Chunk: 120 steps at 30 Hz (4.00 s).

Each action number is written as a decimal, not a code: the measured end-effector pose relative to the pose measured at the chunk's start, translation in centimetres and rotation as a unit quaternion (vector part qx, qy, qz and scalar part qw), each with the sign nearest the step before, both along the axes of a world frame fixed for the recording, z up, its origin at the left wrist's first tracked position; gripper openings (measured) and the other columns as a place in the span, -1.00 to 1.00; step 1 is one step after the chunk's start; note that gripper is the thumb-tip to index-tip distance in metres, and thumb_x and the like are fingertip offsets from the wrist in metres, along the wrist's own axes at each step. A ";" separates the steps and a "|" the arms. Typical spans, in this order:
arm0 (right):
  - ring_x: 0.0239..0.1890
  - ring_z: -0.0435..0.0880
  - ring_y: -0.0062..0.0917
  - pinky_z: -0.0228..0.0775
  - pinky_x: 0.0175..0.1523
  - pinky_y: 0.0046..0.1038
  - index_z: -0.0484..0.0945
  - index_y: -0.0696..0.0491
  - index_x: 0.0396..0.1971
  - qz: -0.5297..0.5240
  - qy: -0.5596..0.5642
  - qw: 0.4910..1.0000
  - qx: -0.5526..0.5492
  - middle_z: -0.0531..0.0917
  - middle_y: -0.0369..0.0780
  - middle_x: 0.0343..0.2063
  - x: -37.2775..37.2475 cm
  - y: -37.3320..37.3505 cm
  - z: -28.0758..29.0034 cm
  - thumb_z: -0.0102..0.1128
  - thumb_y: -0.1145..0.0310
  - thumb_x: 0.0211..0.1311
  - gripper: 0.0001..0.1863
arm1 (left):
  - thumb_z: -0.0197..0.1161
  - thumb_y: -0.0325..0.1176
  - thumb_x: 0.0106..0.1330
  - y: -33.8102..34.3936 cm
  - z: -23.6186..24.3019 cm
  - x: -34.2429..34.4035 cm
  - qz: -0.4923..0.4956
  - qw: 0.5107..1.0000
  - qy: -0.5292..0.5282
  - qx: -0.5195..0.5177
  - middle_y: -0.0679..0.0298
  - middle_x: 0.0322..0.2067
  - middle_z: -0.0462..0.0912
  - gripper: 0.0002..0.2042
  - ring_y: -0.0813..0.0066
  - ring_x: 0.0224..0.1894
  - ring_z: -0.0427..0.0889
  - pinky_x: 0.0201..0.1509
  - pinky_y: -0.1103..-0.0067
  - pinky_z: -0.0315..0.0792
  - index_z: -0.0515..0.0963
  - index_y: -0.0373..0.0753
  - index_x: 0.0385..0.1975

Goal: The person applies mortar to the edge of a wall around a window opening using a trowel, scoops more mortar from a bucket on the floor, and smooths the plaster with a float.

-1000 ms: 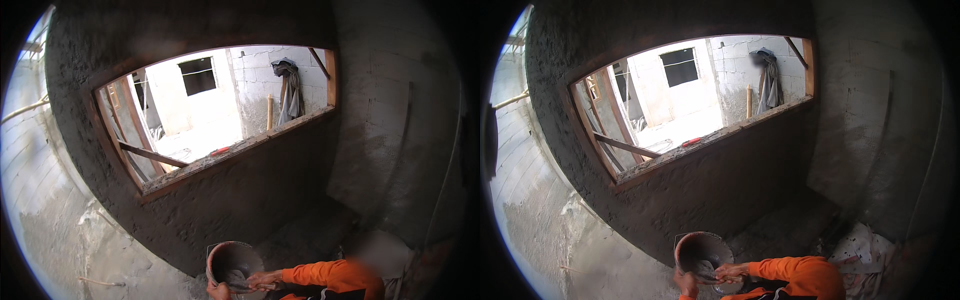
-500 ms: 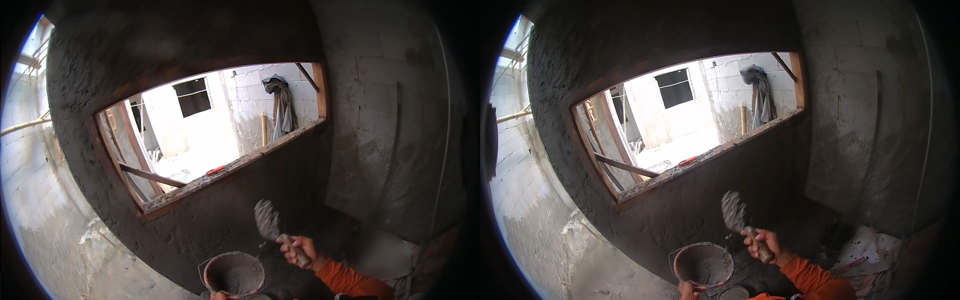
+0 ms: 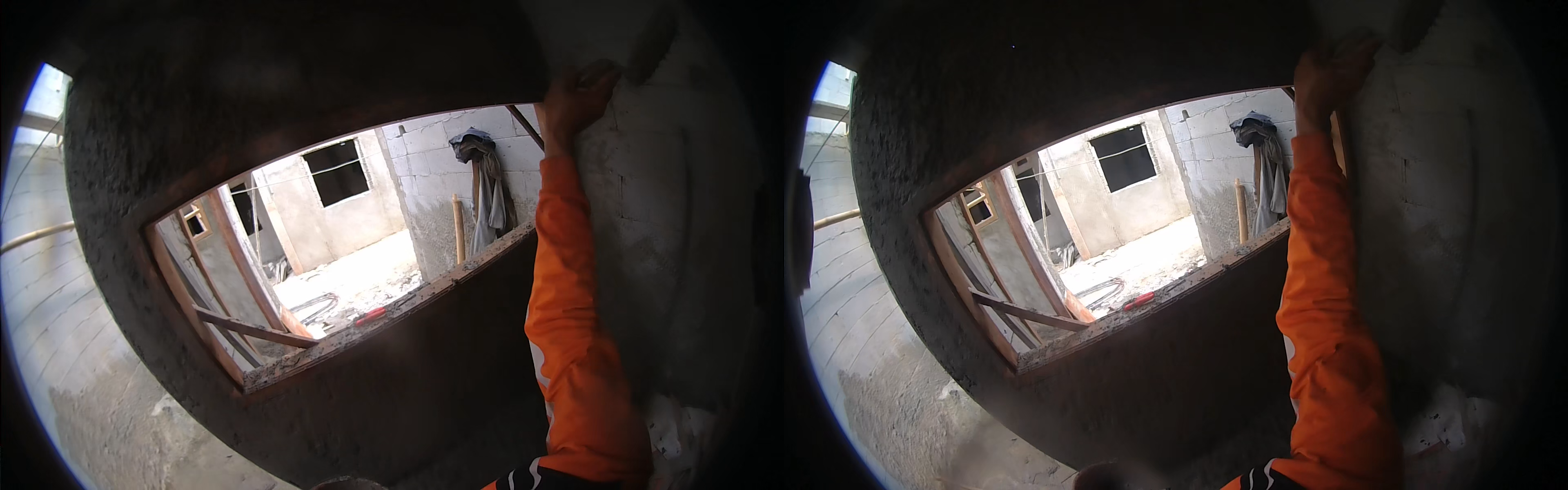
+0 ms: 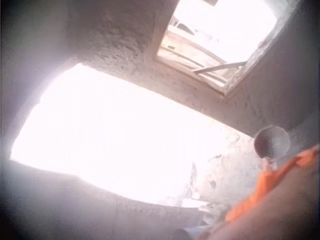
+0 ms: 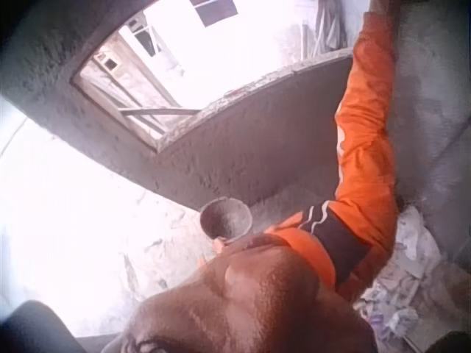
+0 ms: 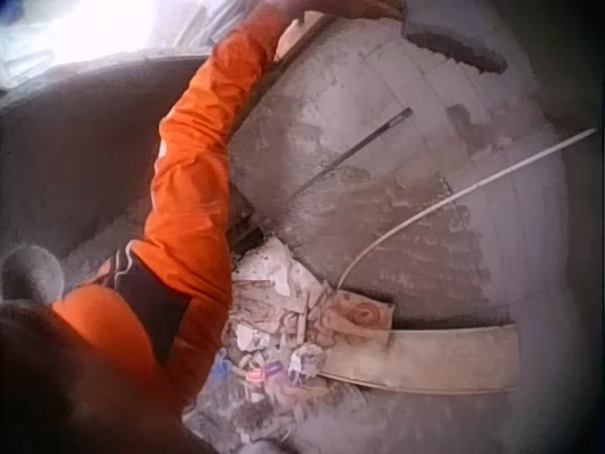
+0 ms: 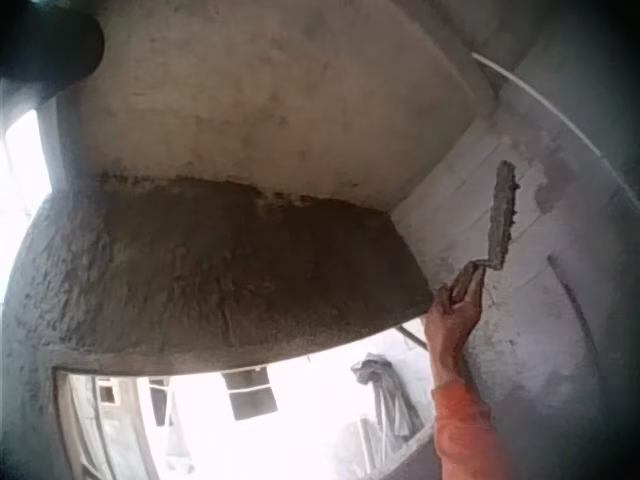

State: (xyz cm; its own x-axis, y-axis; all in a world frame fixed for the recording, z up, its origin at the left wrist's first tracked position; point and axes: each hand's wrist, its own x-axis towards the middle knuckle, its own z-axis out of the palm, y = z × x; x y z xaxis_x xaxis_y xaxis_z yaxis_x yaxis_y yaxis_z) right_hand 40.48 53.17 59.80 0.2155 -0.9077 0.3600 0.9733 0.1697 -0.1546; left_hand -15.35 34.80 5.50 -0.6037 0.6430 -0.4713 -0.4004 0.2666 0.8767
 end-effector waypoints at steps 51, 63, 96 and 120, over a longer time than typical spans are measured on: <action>-0.72 0.45 -0.66 0.38 -0.68 -0.65 0.19 0.18 0.13 0.910 0.206 -0.174 -0.316 0.45 -0.21 -0.46 -32.2 -30.9 -51.3 -0.07 0.31 0.24 -0.52 | -0.06 -0.67 -0.02 -6.0 1.2 3.1 -0.205 0.957 -0.145 0.146 0.35 -0.58 0.38 -0.71 0.55 -0.66 0.42 -0.76 0.53 0.45 0.41 -0.32 -0.25; -0.63 0.50 -0.60 0.42 -0.64 -0.59 0.34 0.07 0.06 0.888 0.019 0.369 -0.272 0.51 -0.22 -0.39 -22.8 -27.6 -30.7 0.07 0.31 0.00 -0.47 | 0.01 -0.67 -0.05 -3.2 -9.7 -2.1 -0.197 0.970 -0.139 -0.022 0.25 -0.54 0.39 -0.64 0.22 -0.66 0.52 -0.78 0.43 0.39 0.36 -0.32 -0.17; -0.26 0.61 -0.05 0.42 -0.12 -0.14 0.45 0.22 -0.21 0.332 -0.294 -0.160 -0.882 0.61 0.06 -0.31 -48.0 -16.4 -56.2 0.02 0.25 0.12 -0.65 | 0.26 -0.50 -0.14 -5.2 -7.5 -13.8 -0.009 0.981 0.193 0.031 0.35 -0.58 0.49 -0.86 0.57 -0.53 0.40 -0.43 0.57 0.33 0.48 -0.35 -0.55; -0.71 0.45 -0.65 0.35 -0.70 -0.65 0.21 0.11 0.15 0.865 0.126 -0.316 -0.368 0.44 -0.23 -0.49 -39.9 -21.8 -51.4 -0.08 0.31 0.30 -0.56 | 0.22 -0.67 0.04 -2.6 4.0 -7.2 -0.137 0.932 -0.135 0.307 0.00 0.26 0.20 -0.79 0.45 0.02 0.48 0.01 0.60 0.43 0.34 -0.22 -0.63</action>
State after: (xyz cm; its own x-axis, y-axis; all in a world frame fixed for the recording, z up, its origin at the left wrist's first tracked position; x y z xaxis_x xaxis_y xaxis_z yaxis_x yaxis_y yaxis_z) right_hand 0.61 31.38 8.45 -0.7838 0.5548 -0.2789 -0.3270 -0.7507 -0.5741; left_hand -22.60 32.22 9.53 -0.2890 0.9545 -0.0740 -0.6198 -0.1277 0.7743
